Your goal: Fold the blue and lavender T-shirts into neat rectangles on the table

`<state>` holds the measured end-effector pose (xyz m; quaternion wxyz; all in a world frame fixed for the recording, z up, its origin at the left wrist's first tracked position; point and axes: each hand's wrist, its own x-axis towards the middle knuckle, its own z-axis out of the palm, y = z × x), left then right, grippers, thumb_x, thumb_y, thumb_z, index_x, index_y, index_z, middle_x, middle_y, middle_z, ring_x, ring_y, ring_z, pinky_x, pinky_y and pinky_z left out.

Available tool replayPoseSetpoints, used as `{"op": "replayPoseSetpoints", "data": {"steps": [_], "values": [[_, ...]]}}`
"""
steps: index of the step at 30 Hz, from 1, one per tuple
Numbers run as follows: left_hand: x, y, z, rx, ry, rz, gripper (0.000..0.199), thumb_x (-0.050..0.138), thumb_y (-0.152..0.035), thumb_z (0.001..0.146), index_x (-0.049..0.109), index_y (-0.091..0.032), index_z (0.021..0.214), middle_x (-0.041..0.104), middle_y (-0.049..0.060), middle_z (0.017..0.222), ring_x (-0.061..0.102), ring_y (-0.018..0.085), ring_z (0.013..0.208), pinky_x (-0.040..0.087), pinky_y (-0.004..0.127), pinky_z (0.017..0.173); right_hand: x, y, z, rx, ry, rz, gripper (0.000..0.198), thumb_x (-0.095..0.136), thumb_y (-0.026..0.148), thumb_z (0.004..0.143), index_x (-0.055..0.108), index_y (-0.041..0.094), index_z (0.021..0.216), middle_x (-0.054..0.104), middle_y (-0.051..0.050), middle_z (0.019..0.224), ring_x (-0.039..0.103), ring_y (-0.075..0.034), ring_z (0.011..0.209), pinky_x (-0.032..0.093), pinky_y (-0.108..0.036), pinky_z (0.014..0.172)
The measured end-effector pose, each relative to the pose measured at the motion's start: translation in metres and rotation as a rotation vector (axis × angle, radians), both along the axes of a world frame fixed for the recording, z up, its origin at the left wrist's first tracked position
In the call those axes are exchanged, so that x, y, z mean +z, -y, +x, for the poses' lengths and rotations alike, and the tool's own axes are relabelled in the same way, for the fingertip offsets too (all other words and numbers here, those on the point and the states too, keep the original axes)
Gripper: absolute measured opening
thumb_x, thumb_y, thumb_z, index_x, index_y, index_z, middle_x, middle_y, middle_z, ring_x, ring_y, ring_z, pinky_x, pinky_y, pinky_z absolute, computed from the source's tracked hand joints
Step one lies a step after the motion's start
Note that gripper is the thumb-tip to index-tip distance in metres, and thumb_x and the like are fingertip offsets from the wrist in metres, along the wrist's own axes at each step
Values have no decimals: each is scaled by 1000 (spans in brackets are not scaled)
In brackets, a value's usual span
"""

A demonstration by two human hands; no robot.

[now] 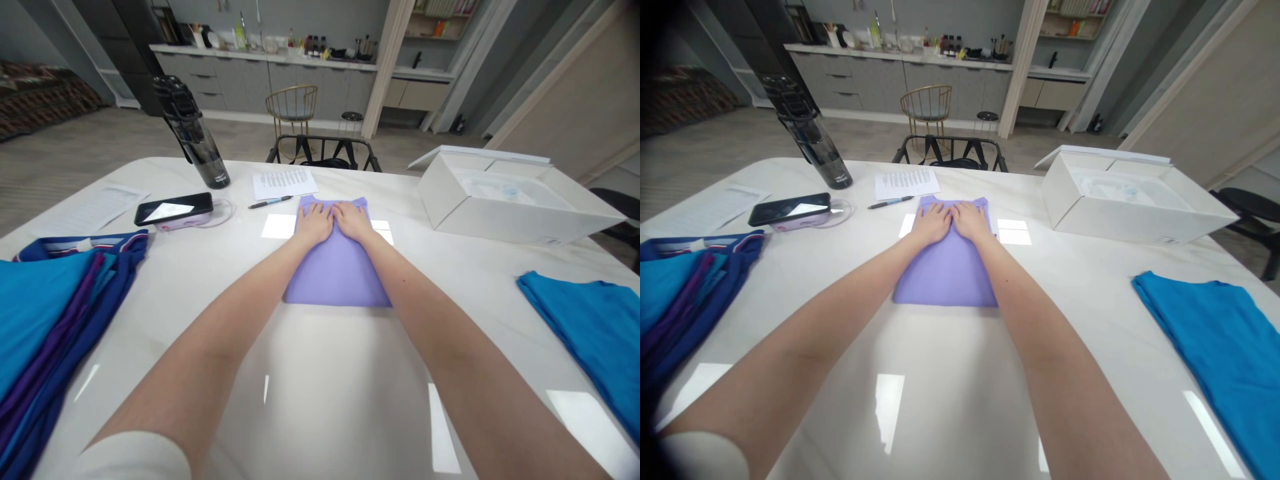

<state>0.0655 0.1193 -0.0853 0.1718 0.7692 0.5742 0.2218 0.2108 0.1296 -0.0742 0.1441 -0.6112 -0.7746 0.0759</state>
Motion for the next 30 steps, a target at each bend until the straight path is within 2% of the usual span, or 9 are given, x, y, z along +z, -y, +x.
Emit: {"op": "replayPoseSetpoints", "data": {"steps": [2,5,8,13,20,24,27,30], "values": [[-7,-2,-2,8,6,-18,51,43,-36,101,55,-23,149,41,13,164,26,35,156,0,63,126,-8,1,-4,-22,56,-72,56,25,40,109,45,21,158,37,-8,167,30,-31,154,15,-57,126],[-11,-1,-6,14,46,-21,56,46,-41,99,54,-23,151,37,13,167,19,37,159,-4,62,126,-14,5,-3,-107,69,-94,61,25,46,108,38,21,163,29,-8,170,23,-32,157,10,-57,127],[-9,9,-8,26,21,-38,59,46,-45,98,52,-23,153,34,12,168,17,38,159,-2,62,126,-14,11,0,-162,64,-119,65,25,53,107,34,23,164,24,-9,172,17,-33,159,7,-61,126],[-2,35,-11,31,20,-69,63,49,-48,96,51,-22,154,32,13,169,18,38,158,2,59,127,-11,32,1,-148,75,-158,67,25,56,107,31,25,165,21,-11,173,14,-32,159,9,-60,126],[2,82,-16,18,-41,-82,64,45,-48,98,49,-19,155,33,17,168,21,39,157,4,62,126,-7,84,-4,-111,102,-117,64,26,53,108,35,24,163,27,-11,171,22,-32,157,15,-57,126],[2,116,-18,2,-179,-63,61,34,-49,102,45,-24,157,32,12,169,22,36,157,9,62,126,-8,118,-7,-107,126,-94,60,27,51,108,39,26,161,30,-8,170,27,-32,155,17,-57,125],[6,141,-21,7,-295,1,57,30,-50,105,46,-27,154,38,10,166,30,32,153,19,60,124,-9,144,-9,-121,136,-47,58,28,48,108,43,26,159,36,-8,168,31,-31,153,19,-56,125],[12,164,-23,10,-352,83,50,35,-48,104,55,-27,145,52,11,154,44,31,141,34,56,115,-7,167,-10,-123,129,17,54,32,46,107,50,23,153,47,-10,160,39,-29,147,24,-52,122]]}}
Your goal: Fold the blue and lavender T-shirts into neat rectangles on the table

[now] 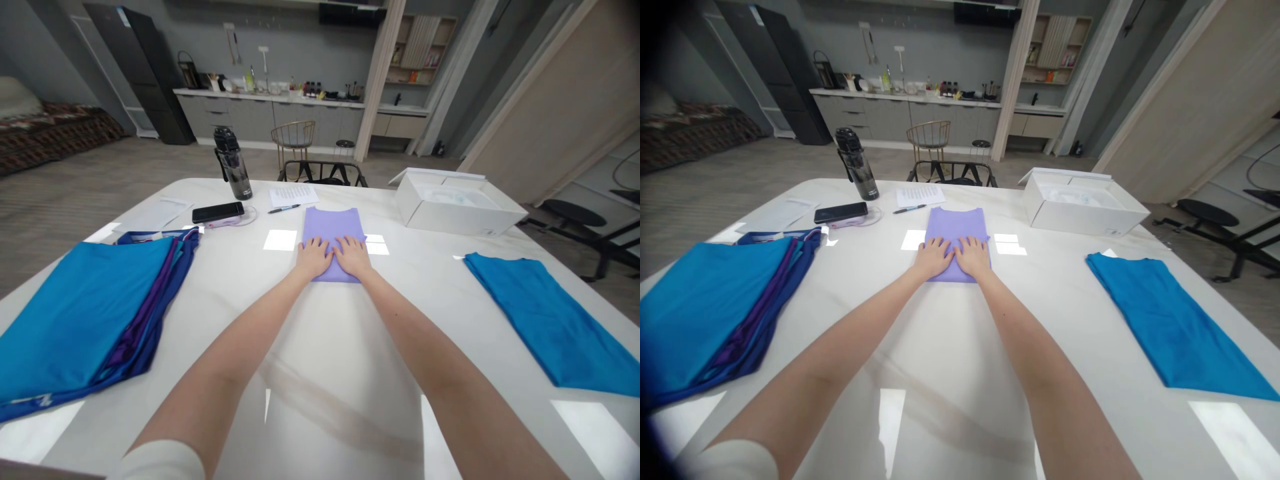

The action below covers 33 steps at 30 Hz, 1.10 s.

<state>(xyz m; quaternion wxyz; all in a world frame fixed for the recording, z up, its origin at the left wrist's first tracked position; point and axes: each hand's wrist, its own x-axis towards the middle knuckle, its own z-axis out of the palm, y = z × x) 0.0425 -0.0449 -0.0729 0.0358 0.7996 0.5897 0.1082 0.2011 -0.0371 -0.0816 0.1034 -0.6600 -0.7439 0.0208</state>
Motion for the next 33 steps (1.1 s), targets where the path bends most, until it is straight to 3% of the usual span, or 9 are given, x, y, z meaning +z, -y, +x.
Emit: {"op": "replayPoseSetpoints", "data": {"steps": [5,19,28,33], "values": [[9,35,1,-7,-41,55,40,42,-43,103,61,-24,133,60,12,139,51,33,125,42,55,103,9,33,-4,-1,13,32,48,39,42,105,57,22,144,57,-12,147,46,-29,136,32,-48,115],[18,155,-23,-49,-58,56,42,49,-45,100,57,-24,136,59,13,135,52,33,120,42,50,98,19,154,-16,39,-7,56,46,49,44,102,58,23,142,58,-12,145,48,-29,134,34,-45,112],[32,240,-40,-132,-93,78,34,50,-41,99,62,-23,126,64,12,122,56,32,112,40,54,103,29,250,-25,95,-30,62,45,51,43,101,61,21,139,61,-13,140,50,-30,130,36,-46,111],[32,246,-36,-93,-71,155,35,38,-31,105,62,-22,129,64,12,133,55,31,125,22,61,122,28,258,-26,100,-17,37,50,36,45,108,56,21,147,52,-13,154,43,-30,142,28,-50,120]]}}
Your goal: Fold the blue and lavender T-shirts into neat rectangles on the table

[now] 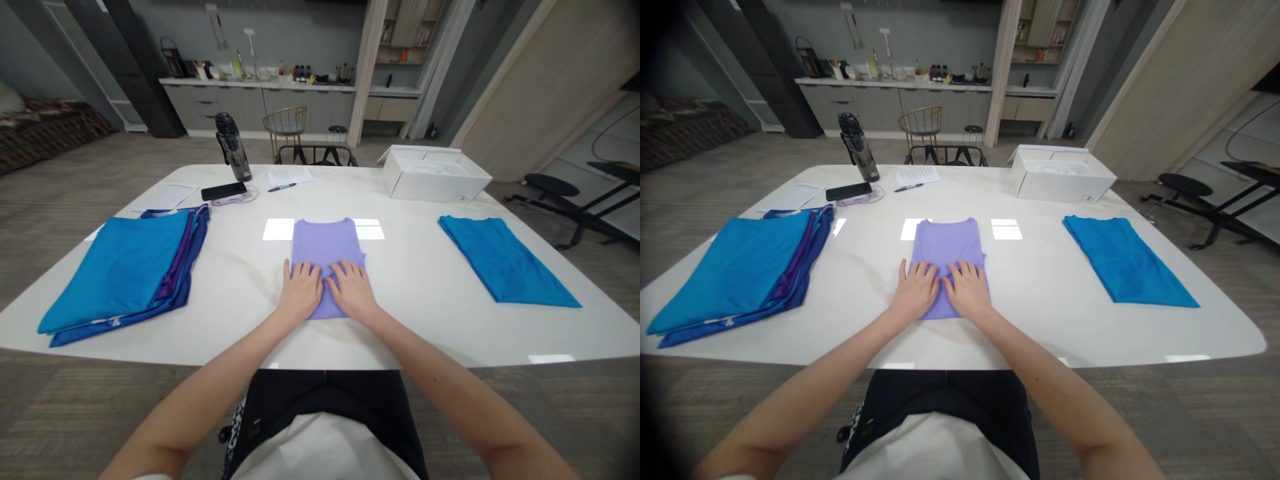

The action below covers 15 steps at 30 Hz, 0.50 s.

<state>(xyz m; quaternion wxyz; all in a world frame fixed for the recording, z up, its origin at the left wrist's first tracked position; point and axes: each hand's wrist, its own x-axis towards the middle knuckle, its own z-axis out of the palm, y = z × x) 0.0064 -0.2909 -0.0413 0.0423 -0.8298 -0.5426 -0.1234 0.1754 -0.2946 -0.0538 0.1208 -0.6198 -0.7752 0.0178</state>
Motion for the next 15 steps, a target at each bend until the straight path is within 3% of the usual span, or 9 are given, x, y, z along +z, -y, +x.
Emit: {"op": "replayPoseSetpoints", "data": {"steps": [3,5,8,15], "values": [[-7,-22,7,-34,8,-55,46,31,-31,107,55,-19,144,57,13,149,50,28,138,24,54,126,-3,-23,3,14,9,-76,54,27,45,110,47,25,157,40,-9,166,32,-30,152,16,-58,125],[-13,-41,11,-33,7,-131,51,28,-33,107,50,-18,151,49,13,158,44,28,146,29,50,124,-6,-44,7,6,10,-155,56,25,47,110,41,28,160,34,-7,169,28,-30,155,15,-63,125],[-22,-72,17,3,20,-216,55,27,-39,108,43,-21,158,39,12,166,36,30,153,28,54,125,-8,-75,12,-26,13,-226,59,23,52,109,34,32,163,27,-5,172,24,-32,157,14,-69,122],[-26,-144,29,84,56,-296,60,23,-39,107,36,-21,162,31,11,170,27,32,157,20,62,126,-8,-148,3,-85,18,-194,59,20,47,109,36,27,163,25,-8,172,21,-34,158,8,-73,122]]}}
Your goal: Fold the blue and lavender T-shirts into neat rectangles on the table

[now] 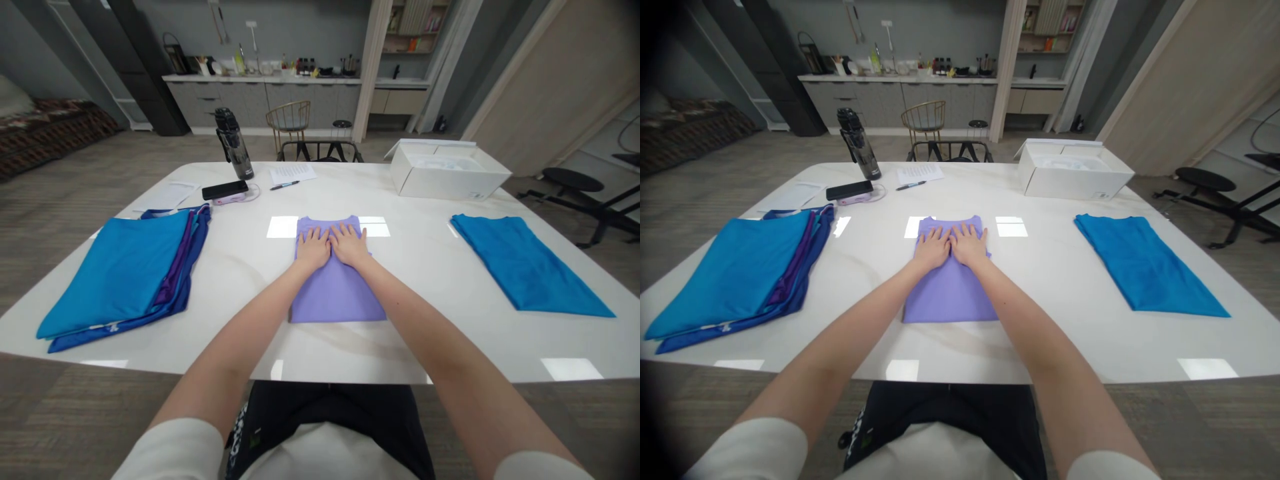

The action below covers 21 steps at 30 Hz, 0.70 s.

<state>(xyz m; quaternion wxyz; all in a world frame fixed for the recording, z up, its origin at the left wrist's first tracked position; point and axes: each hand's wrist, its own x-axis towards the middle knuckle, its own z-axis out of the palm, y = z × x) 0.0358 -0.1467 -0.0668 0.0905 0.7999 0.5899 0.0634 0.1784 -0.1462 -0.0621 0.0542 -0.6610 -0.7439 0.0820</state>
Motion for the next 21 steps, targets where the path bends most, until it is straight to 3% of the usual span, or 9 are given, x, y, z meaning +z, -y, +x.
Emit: {"op": "replayPoseSetpoints", "data": {"steps": [5,9,13,17,21], "values": [[-6,-26,-9,-5,30,32,61,23,-46,107,36,-23,162,32,8,169,24,28,158,15,56,129,-7,-22,4,-1,-46,-22,61,18,50,109,33,28,164,24,-7,172,19,-30,159,10,-68,124],[-10,-25,-17,19,51,36,68,23,-58,105,37,-25,162,28,6,171,19,31,160,13,53,130,-11,-20,25,-93,-32,-14,69,16,58,107,27,25,166,18,-9,174,15,-32,159,9,-70,123],[-11,-23,-17,29,39,43,68,24,-58,105,37,-25,163,27,7,172,19,32,160,13,54,130,-7,-11,37,-180,-2,2,74,17,59,106,24,17,167,17,-14,173,14,-35,159,7,-72,122],[-13,-21,-15,20,28,81,66,25,-55,105,38,-24,162,31,7,170,21,32,159,14,53,130,0,19,21,-18,20,120,67,18,47,109,29,11,165,21,-15,172,15,-31,159,6,-64,126],[-9,-21,-16,18,33,102,62,30,-49,106,40,-21,161,33,9,169,24,32,158,16,54,129,-4,61,0,183,-22,44,66,17,48,109,32,15,164,28,-10,170,22,-28,158,15,-57,127]]}}
